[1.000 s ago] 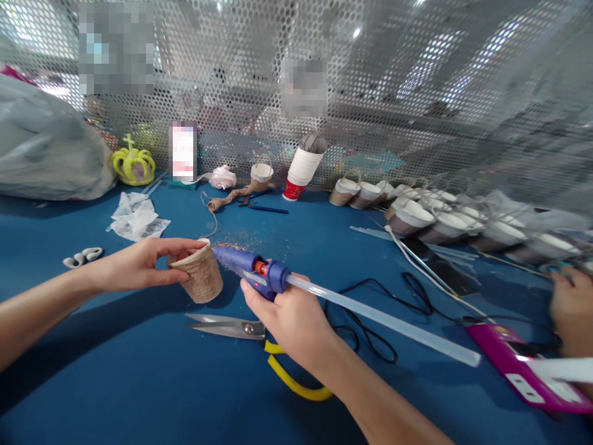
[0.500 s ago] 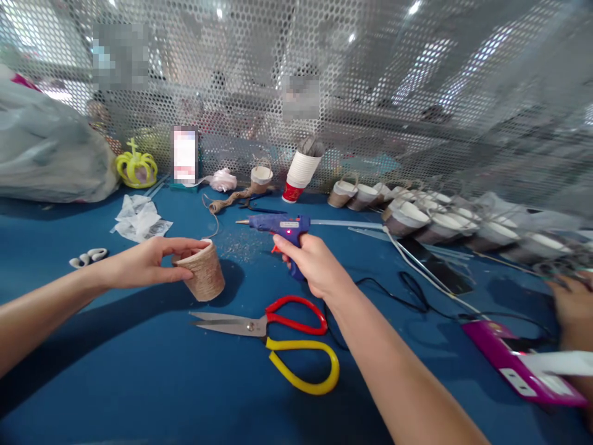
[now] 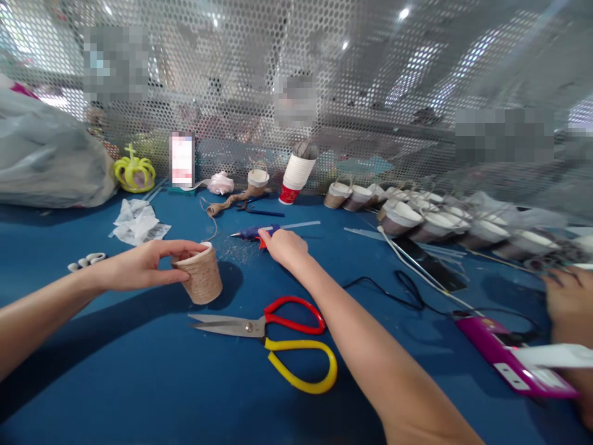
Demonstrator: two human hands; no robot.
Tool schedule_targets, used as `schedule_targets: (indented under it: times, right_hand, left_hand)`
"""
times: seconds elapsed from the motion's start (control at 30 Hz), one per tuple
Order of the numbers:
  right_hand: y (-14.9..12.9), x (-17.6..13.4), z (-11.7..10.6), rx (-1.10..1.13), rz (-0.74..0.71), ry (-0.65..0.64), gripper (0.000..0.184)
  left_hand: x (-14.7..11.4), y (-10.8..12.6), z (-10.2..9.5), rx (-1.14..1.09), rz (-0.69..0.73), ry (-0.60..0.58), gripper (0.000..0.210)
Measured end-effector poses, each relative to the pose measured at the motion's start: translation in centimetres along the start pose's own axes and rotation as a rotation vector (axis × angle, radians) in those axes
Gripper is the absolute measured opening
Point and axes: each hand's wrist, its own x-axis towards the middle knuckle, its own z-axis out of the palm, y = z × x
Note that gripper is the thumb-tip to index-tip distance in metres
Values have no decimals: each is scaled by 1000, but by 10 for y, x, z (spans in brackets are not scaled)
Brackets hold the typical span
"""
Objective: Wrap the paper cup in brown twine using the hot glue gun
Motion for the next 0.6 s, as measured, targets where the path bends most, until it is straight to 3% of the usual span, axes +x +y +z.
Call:
schedule_targets:
  times: [0.13,0.2,0.3,0.37,0.5,0.6]
  right_hand:
    - [-24,-18,-4,-63,-180,35,13]
    - [-37,-32,-3,-30,-311,-64,27]
    - [-52,-47,2,198,-545,-374,57]
    - [-55,-52,6,322,-598,-453,60]
    - [-53,-53,12,269,-554,-325,36]
    - [-50,-54,13,202,-628,-163,15]
  left_hand:
    - [-1,-4,-1,-9,18,-14,50]
    - [-1,-5,-2,-7,22,-21,50]
    - [0,-5,-3,-5,31,-11,50]
    - [0,-4,-4,4,38,-2,49]
    - [0,-4,-6,5,52,-16,49]
    - [0,-5,-7,4,38,-23,50]
